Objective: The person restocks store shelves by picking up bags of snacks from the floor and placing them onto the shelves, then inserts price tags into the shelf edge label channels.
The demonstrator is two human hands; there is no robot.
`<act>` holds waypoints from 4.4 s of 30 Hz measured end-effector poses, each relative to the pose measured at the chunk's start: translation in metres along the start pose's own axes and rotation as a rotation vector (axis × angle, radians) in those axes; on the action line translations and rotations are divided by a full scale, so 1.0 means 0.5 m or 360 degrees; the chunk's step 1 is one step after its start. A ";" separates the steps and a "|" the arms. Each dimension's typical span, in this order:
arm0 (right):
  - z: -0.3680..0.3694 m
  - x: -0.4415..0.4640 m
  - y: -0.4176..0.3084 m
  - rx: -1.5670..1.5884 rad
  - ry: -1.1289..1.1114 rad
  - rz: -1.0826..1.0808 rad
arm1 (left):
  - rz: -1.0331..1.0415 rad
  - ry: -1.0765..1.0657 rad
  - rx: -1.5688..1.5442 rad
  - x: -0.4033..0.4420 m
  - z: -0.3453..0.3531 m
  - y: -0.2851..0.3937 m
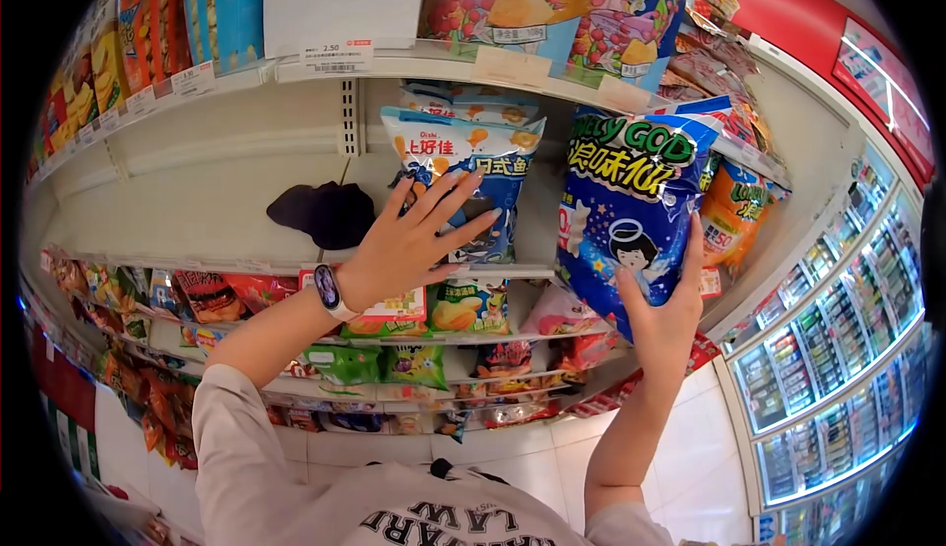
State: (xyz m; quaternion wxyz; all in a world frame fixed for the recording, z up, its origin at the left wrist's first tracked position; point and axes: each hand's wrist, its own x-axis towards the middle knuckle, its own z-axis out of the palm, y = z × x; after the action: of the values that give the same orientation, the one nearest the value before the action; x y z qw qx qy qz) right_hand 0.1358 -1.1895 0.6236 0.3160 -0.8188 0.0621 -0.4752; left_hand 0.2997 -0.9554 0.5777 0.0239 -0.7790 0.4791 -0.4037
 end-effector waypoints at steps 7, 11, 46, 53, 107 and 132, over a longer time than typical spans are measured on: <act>0.003 0.011 0.004 0.0032 -0.0008 0.0012 | -0.0348 0.0031 -0.1631 -0.034 -0.022 0.141; 0.002 0.009 0.001 0.0025 -0.0025 0.0028 | -0.1333 -0.0537 -0.3951 0.017 0.026 0.281; 0.082 0.021 0.077 0.0136 -0.0054 0.0130 | -0.1261 0.0279 -0.4251 0.044 -0.026 0.339; 0.145 0.017 0.121 -0.0047 0.0032 0.0022 | -0.0668 0.0857 -0.2619 -0.061 -0.055 0.235; 0.182 0.031 0.138 0.0057 0.0444 -0.0210 | -0.0259 0.0125 -0.0379 0.340 0.003 0.003; 0.359 0.132 0.193 0.0212 0.0360 0.0293 | -0.1240 0.1340 -0.1609 -0.026 -0.075 -0.013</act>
State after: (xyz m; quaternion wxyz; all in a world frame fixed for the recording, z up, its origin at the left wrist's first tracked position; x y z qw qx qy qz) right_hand 0.3374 -1.2102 0.5540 0.4028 -0.7282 0.1405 -0.5364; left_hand 0.2772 -0.9287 0.5980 -0.6644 -0.5881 0.2650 -0.3775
